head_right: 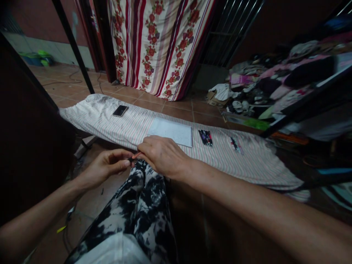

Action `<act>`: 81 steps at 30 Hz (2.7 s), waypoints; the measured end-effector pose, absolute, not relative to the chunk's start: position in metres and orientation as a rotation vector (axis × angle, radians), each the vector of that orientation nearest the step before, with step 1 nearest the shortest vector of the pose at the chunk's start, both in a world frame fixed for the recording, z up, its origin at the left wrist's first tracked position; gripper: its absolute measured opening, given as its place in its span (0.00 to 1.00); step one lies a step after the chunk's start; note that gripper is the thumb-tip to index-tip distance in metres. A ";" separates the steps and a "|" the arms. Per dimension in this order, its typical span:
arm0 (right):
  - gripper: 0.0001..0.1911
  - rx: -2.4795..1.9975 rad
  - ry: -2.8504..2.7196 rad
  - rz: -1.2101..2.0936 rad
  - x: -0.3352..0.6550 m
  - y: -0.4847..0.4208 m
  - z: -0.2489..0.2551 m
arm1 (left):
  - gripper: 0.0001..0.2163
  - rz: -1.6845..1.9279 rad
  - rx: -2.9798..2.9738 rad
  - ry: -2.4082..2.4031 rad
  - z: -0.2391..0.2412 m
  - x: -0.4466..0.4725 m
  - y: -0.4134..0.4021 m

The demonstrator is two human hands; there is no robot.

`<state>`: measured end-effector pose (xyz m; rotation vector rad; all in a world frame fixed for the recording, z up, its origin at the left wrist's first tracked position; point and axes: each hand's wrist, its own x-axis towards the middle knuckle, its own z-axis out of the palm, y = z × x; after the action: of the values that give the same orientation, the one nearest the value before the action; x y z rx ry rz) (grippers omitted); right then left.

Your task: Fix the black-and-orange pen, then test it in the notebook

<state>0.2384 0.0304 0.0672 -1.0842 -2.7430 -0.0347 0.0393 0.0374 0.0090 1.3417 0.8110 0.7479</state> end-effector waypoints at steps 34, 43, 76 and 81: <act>0.09 -1.202 -2.612 0.287 0.231 0.014 0.089 | 0.11 0.825 1.708 0.781 0.010 0.042 0.036; 0.12 -1.383 -2.475 0.153 0.245 0.025 0.093 | 0.16 0.636 1.427 0.680 0.006 0.034 0.048; 0.13 -1.159 -2.834 0.613 0.254 0.037 0.094 | 0.12 0.350 1.108 0.558 -0.002 0.035 0.029; 0.13 -1.117 -2.882 0.465 0.249 0.031 0.098 | 0.14 0.362 1.163 0.611 0.002 0.036 0.027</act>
<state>0.2489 0.0308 0.0976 -1.1166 -2.8821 0.4654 0.0357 0.0268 0.0017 1.1626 0.6110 0.3619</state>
